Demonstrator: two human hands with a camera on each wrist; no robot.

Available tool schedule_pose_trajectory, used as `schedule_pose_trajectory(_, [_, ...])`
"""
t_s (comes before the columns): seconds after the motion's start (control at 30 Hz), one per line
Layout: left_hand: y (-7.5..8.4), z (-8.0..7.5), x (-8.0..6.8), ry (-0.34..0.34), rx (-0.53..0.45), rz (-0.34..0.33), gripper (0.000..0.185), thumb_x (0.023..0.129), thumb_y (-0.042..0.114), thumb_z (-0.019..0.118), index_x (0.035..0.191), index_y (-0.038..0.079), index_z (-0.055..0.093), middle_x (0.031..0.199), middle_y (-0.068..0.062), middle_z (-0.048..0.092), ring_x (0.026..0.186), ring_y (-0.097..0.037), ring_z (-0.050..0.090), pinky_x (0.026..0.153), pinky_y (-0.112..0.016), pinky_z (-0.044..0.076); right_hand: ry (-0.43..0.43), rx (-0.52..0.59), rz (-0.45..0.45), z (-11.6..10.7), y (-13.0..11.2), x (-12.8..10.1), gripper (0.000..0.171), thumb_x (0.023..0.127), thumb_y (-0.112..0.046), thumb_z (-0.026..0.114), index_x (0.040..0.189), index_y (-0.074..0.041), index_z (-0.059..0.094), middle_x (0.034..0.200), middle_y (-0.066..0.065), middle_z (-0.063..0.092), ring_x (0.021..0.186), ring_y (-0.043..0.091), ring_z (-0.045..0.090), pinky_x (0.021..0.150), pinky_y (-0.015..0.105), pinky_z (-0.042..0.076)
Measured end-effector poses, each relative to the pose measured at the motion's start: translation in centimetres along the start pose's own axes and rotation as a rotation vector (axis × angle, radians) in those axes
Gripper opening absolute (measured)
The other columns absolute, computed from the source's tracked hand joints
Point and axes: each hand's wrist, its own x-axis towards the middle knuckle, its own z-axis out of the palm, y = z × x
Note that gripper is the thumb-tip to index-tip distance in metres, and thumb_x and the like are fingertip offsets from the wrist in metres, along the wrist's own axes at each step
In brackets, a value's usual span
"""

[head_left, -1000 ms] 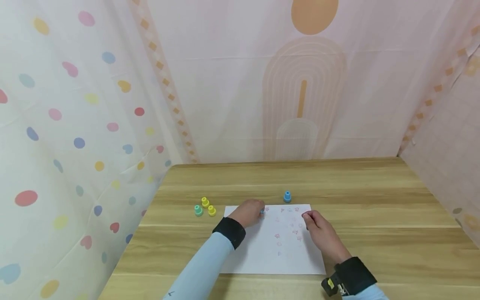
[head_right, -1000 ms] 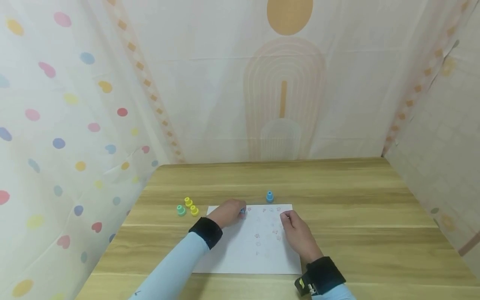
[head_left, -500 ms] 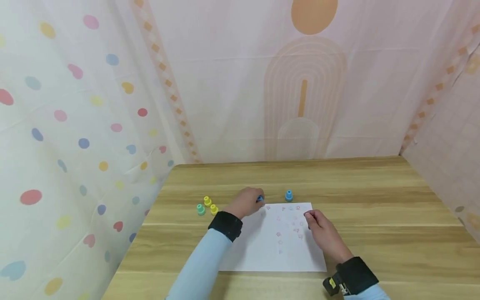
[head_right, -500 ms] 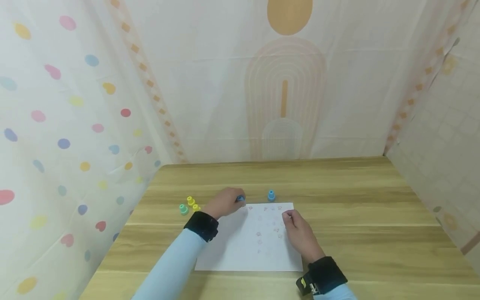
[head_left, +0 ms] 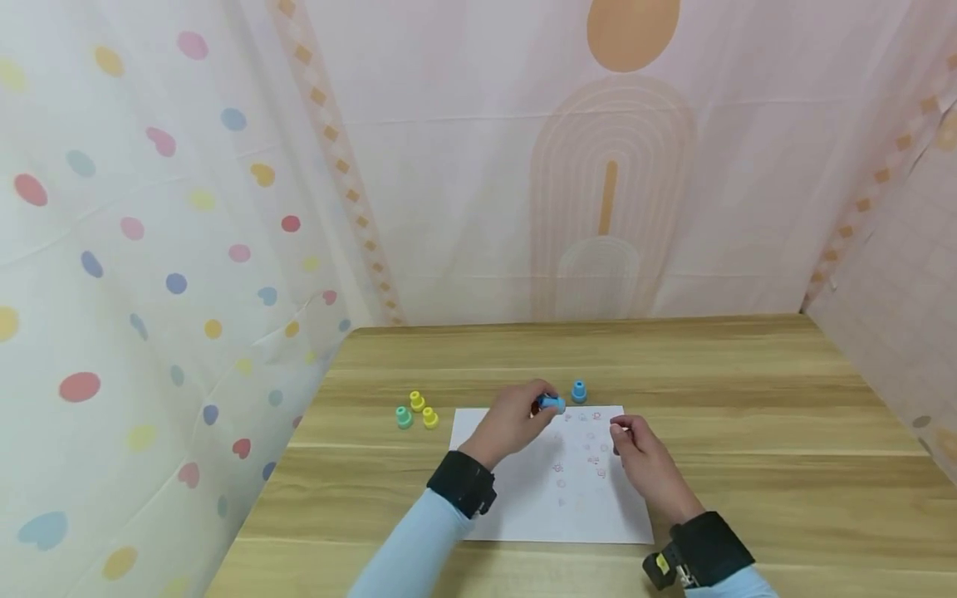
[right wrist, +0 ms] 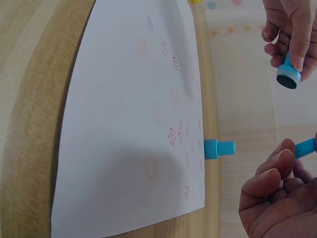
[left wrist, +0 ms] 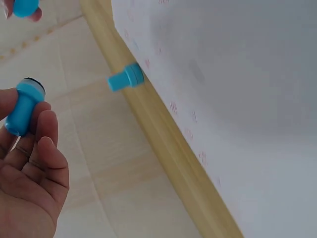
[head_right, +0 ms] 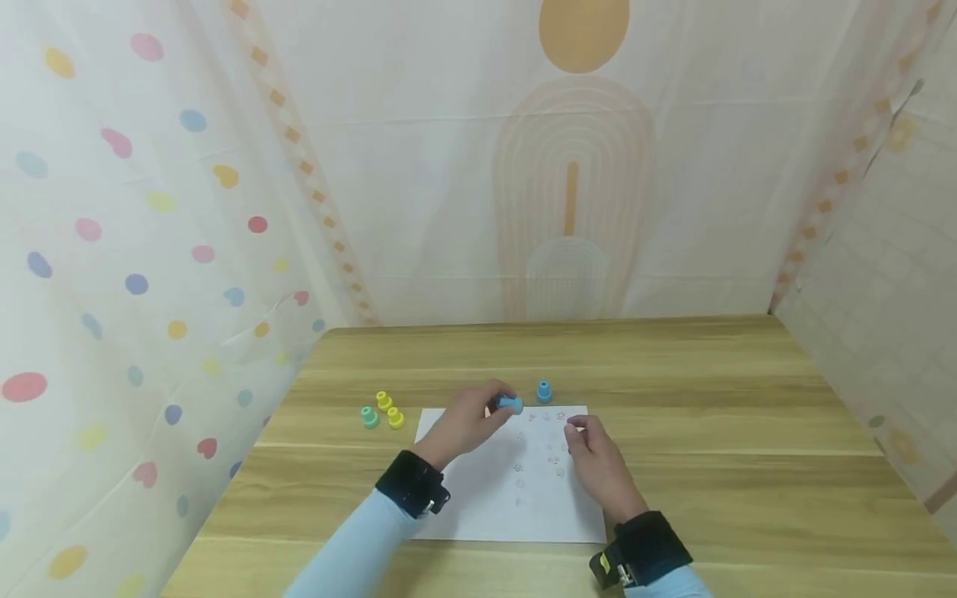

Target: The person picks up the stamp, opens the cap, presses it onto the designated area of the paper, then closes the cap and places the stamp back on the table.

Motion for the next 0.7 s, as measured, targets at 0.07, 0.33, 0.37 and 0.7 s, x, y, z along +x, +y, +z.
schedule_pose_trajectory(0.07, [0.4, 0.6, -0.1, 0.002, -0.044, -0.003, 0.022, 0.099, 0.024, 0.064, 0.118, 0.013, 0.062, 0.097, 0.004, 0.061, 0.083, -0.013, 0.053, 0.070, -0.021, 0.048, 0.005, 0.001, -0.007, 0.0, 0.0, 0.1, 0.042, 0.109, -0.033, 0.039, 0.137, -0.002, 0.041, 0.131, 0.021, 0.051, 0.116, 0.032, 0.050, 0.098, 0.051, 0.044])
schedule_pose_trajectory(0.33, [1.7, 2.1, -0.3, 0.011, -0.213, 0.018, 0.018, 0.097, 0.021, 0.067, 0.112, 0.013, 0.062, 0.097, 0.005, 0.062, 0.084, -0.010, 0.054, 0.071, -0.021, 0.049, -0.004, 0.042, -0.004, -0.1, -0.1, 0.3, 0.041, 0.109, -0.034, 0.037, 0.135, -0.003, 0.041, 0.117, 0.017, 0.051, 0.107, 0.032, 0.048, 0.085, 0.037, 0.043])
schedule_pose_trajectory(0.37, [1.9, 2.2, -0.4, 0.010, -0.226, 0.022, 0.017, 0.097, 0.020, 0.067, 0.111, 0.013, 0.062, 0.097, 0.005, 0.063, 0.084, -0.010, 0.054, 0.070, -0.020, 0.048, -0.006, 0.050, -0.008, -0.1, -0.2, 0.3, 0.040, 0.109, -0.033, 0.037, 0.135, -0.003, 0.041, 0.115, 0.016, 0.051, 0.104, 0.032, 0.048, 0.083, 0.036, 0.043])
schedule_pose_trajectory(0.7, [2.8, 3.4, -0.4, -0.015, -0.268, 0.040, 0.015, 0.094, 0.014, 0.070, 0.108, 0.011, 0.064, 0.091, 0.007, 0.061, 0.080, -0.007, 0.053, 0.066, -0.020, 0.047, -0.043, 0.184, -0.003, -0.3, -1.0, 0.0, 0.032, 0.110, -0.024, 0.033, 0.131, -0.001, 0.042, 0.107, 0.013, 0.048, 0.094, 0.027, 0.045, 0.076, 0.032, 0.041])
